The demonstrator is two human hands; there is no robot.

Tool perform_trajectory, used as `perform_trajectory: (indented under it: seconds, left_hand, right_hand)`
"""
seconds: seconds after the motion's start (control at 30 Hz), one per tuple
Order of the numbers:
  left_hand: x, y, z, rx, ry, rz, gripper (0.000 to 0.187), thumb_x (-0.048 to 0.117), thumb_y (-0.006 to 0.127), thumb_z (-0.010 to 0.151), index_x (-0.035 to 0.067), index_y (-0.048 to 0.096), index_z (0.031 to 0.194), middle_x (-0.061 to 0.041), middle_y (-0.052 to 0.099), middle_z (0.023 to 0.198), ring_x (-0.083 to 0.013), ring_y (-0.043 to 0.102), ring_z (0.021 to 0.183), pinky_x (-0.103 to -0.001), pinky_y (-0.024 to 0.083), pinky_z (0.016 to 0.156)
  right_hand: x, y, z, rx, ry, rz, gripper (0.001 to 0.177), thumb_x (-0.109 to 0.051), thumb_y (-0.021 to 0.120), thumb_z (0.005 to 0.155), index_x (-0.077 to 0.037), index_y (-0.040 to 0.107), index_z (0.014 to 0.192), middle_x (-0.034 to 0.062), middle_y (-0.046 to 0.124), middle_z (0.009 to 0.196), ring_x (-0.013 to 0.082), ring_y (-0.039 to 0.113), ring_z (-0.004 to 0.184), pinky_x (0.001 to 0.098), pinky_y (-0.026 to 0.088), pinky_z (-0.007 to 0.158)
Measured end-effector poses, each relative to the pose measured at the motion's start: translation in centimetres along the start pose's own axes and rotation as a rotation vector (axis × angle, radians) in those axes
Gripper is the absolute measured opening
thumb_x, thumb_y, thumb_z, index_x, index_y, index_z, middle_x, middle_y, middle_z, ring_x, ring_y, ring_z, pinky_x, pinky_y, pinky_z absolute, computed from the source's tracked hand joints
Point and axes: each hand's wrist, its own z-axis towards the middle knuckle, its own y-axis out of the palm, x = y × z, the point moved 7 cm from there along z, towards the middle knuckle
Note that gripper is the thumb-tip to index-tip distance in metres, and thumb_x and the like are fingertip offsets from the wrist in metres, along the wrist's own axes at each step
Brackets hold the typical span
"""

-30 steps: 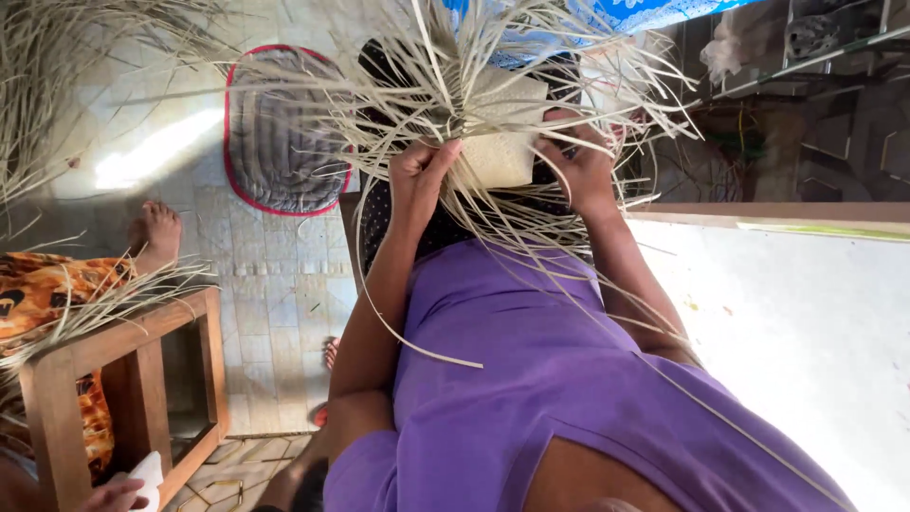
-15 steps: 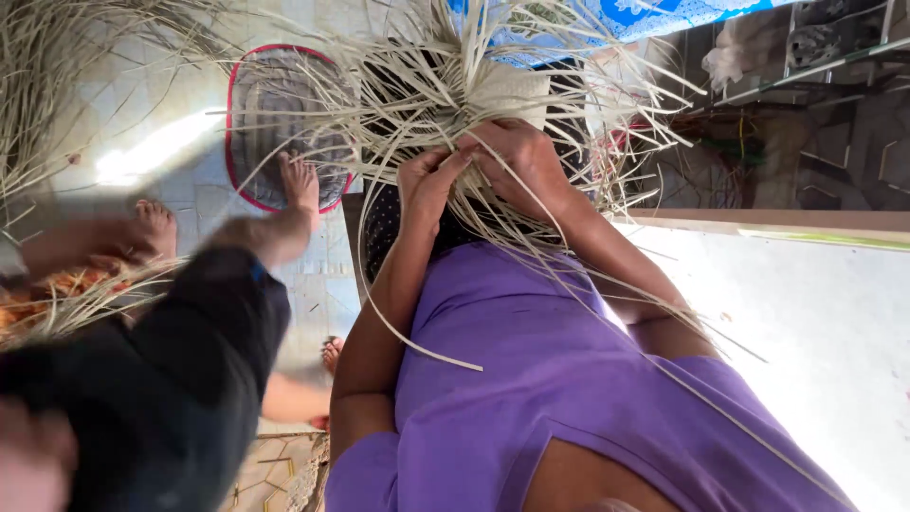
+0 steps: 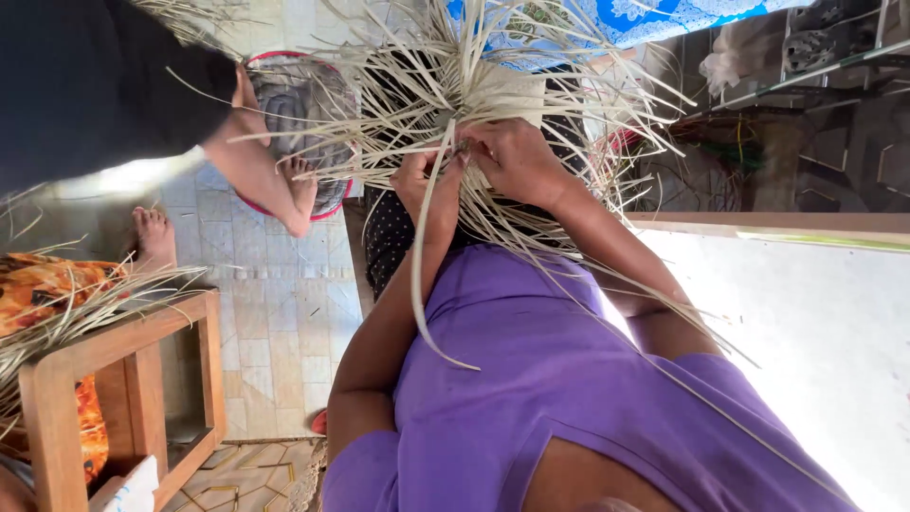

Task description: Weaving a hat from dried straw fibers by hand

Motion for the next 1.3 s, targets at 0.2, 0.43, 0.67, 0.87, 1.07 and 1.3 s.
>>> perform_trajectory:
  seconds: [0.2, 0.43, 0.67, 0.87, 1.07, 1.3]
  left_hand:
    - [3.0, 0.2, 0.4, 0.044, 0.081, 0.186, 0.016, 0.014, 0.077, 0.071, 0.012, 0.061, 0.073, -0.001, 0.053, 0.058, -0.0127, 0.054, 0.056, -0.031, 0.034, 0.076]
    - [-0.4, 1.9, 0.5, -0.175, 0.031, -0.045, 0.019, 0.022, 0.059, 0.089, 0.009, 0.067, 0.077, -0.006, 0.060, 0.058, -0.0168, 0.060, 0.057, -0.033, 0.046, 0.058]
    - [-3.1, 0.5, -0.9, -0.205, -0.091, -0.006, 0.021, 0.025, 0.060, 0.088, 0.009, 0.065, 0.075, -0.006, 0.056, 0.060, -0.0182, 0.057, 0.060, -0.036, 0.043, 0.058]
    - [-4.7, -0.6, -1.7, -0.192, -0.176, 0.025, 0.023, 0.027, 0.061, 0.087, 0.009, 0.063, 0.073, -0.005, 0.052, 0.063, -0.0194, 0.054, 0.062, -0.038, 0.041, 0.058]
    - [-6.6, 1.3, -1.3, -0.175, -0.252, 0.034, 0.025, 0.030, 0.061, 0.086, 0.009, 0.061, 0.071, -0.005, 0.049, 0.065, -0.0207, 0.051, 0.065, -0.041, 0.039, 0.058]
    - [-2.7, 1.6, -0.8, -0.181, -0.414, 0.232, 0.024, 0.010, 0.054, 0.089, 0.004, 0.052, 0.066, -0.011, 0.051, 0.064, -0.0245, 0.059, 0.084, -0.043, 0.040, 0.075]
  right_hand:
    - [0.7, 0.0, 0.3, -0.126, 0.041, 0.020, 0.008, -0.005, 0.054, 0.079, -0.005, 0.057, 0.086, 0.0196, 0.059, 0.066, 0.0411, 0.057, 0.069, 0.0485, 0.044, 0.063]
    - [0.4, -0.1, -0.3, -0.090, 0.128, 0.178, 0.008, -0.011, 0.058, 0.085, -0.006, 0.063, 0.083, 0.0133, 0.062, 0.071, 0.0284, 0.061, 0.065, 0.0351, 0.048, 0.060]
    - [-12.0, 1.4, 0.1, 0.112, -0.427, -0.309, 0.010, -0.006, 0.052, 0.078, -0.012, 0.056, 0.085, 0.0075, 0.054, 0.070, 0.0179, 0.052, 0.057, 0.0352, 0.047, 0.059]
    - [-11.9, 5.8, -1.1, 0.167, -0.302, -0.622, 0.021, -0.009, 0.039, 0.091, -0.009, 0.051, 0.074, -0.0035, 0.044, 0.066, 0.0034, 0.042, 0.059, 0.0294, 0.041, 0.065]
    - [-13.3, 4.9, -2.5, 0.021, -0.643, -0.220, 0.019, -0.007, 0.037, 0.085, -0.010, 0.050, 0.072, -0.0005, 0.045, 0.066, 0.0128, 0.046, 0.057, 0.0330, 0.041, 0.065]
    - [-17.4, -0.2, -4.7, -0.423, -0.883, 0.574, 0.032, -0.003, 0.052, 0.086, -0.006, 0.052, 0.117, 0.0066, 0.055, 0.077, 0.0240, 0.060, 0.069, 0.0365, 0.050, 0.066]
